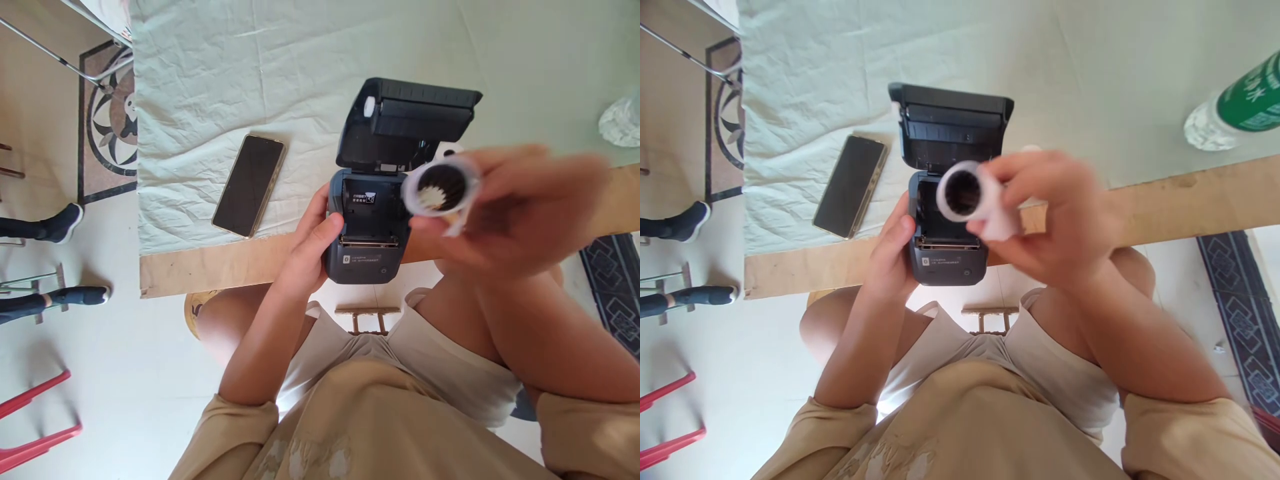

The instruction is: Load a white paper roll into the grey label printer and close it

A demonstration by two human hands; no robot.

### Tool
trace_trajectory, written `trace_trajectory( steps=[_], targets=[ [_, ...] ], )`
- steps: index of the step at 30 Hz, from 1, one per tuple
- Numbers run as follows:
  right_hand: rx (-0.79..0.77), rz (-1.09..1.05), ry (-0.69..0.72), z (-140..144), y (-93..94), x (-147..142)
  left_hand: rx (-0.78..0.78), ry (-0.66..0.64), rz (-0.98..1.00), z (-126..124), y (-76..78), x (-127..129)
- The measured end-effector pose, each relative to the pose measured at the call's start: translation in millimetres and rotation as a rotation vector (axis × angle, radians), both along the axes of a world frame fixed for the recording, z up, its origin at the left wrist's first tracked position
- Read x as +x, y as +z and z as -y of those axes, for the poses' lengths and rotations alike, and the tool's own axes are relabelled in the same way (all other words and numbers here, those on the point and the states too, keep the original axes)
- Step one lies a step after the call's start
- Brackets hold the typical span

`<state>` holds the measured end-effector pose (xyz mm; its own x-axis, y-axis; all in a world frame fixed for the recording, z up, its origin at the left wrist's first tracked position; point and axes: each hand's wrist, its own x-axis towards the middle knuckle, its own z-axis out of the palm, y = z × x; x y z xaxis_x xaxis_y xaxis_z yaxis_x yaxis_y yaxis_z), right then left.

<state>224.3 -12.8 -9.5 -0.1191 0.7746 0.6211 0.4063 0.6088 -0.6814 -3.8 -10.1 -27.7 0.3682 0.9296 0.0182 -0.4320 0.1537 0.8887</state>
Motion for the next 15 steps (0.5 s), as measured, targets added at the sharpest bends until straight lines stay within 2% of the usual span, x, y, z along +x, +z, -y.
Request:
trace_trajectory(
  steps=[4,7,9,12,15],
  targets=[
    [0.322,0.163,-0.082,0,3.6,-14,0.039,-0.001,-0.025,0,-3.3,-2],
    [0.355,0.238,-0.164,-2,2.4,-20,0.039,-0.004,-0.044,-1,-4.1,-2],
    [0.338,0.251,-0.169,-3,1.6,-20,0.032,-0.014,-0.035,-1,-3.6,-2],
    [0.358,0.276,-0.134,-4,3.4,-15,0.018,-0.021,-0.028,-1,-2.5,0],
    [0.455,0.307,-0.062,-1,9.0,-11,0.021,-0.008,-0.041,-2,-2.9,1]
  ],
)
